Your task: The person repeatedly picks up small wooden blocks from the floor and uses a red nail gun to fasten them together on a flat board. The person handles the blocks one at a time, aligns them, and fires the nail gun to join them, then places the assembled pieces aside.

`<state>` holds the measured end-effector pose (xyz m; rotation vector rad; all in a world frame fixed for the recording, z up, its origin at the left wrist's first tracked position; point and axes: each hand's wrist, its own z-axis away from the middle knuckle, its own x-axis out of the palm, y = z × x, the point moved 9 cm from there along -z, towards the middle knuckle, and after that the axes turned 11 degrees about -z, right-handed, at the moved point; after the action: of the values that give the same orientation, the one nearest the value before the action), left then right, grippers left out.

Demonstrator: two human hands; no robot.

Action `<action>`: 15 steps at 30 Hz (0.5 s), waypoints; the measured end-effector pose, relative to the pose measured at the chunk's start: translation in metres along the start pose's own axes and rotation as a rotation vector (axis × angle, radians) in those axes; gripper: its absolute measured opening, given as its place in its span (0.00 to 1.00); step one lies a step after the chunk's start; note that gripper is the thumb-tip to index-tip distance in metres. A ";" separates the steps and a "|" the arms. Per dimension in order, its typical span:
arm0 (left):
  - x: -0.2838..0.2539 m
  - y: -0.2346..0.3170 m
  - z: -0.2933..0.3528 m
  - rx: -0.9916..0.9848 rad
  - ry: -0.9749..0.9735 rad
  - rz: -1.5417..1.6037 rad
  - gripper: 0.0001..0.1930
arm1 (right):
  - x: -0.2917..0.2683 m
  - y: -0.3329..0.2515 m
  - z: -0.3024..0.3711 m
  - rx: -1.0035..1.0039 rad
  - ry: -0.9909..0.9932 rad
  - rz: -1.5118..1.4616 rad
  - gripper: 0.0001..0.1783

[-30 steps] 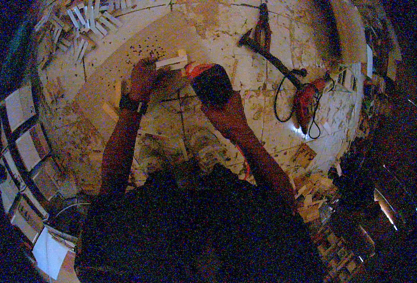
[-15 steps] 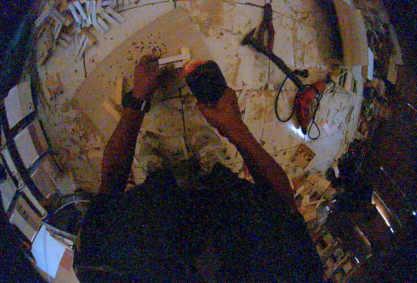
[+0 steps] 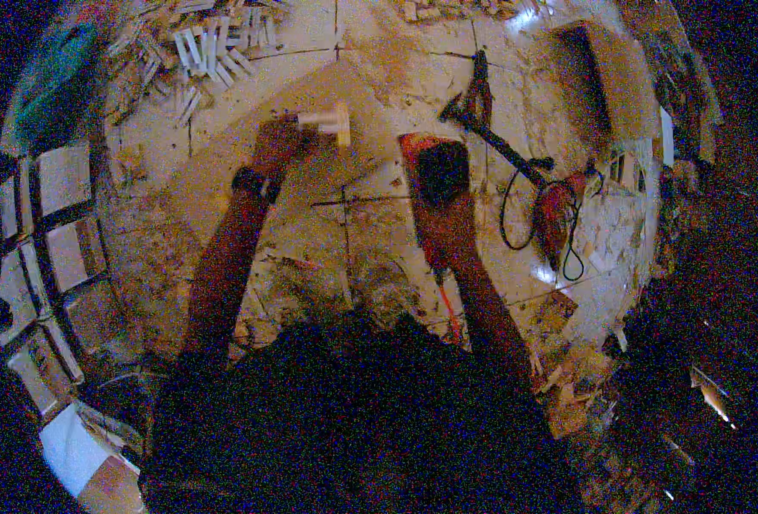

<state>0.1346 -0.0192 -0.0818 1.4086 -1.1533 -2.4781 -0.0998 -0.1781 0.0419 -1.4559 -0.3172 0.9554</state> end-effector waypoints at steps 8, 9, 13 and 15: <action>-0.128 -0.025 0.020 0.114 0.343 -0.079 0.26 | -0.072 0.055 0.015 0.090 0.148 0.216 0.10; -0.113 -0.025 0.046 0.196 0.366 -0.353 0.26 | -0.075 0.055 0.017 0.075 0.161 0.170 0.10; -0.048 -0.070 0.080 -0.025 0.145 -0.530 0.24 | -0.081 0.053 0.024 0.064 0.167 -0.056 0.11; -0.020 -0.061 0.068 -0.063 0.077 -0.380 0.22 | -0.081 0.054 0.026 0.116 0.163 0.054 0.12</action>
<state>0.1117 0.0716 -0.0860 1.8342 -0.8506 -2.6371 -0.1867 -0.2260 0.0250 -1.4311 -0.1015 0.8768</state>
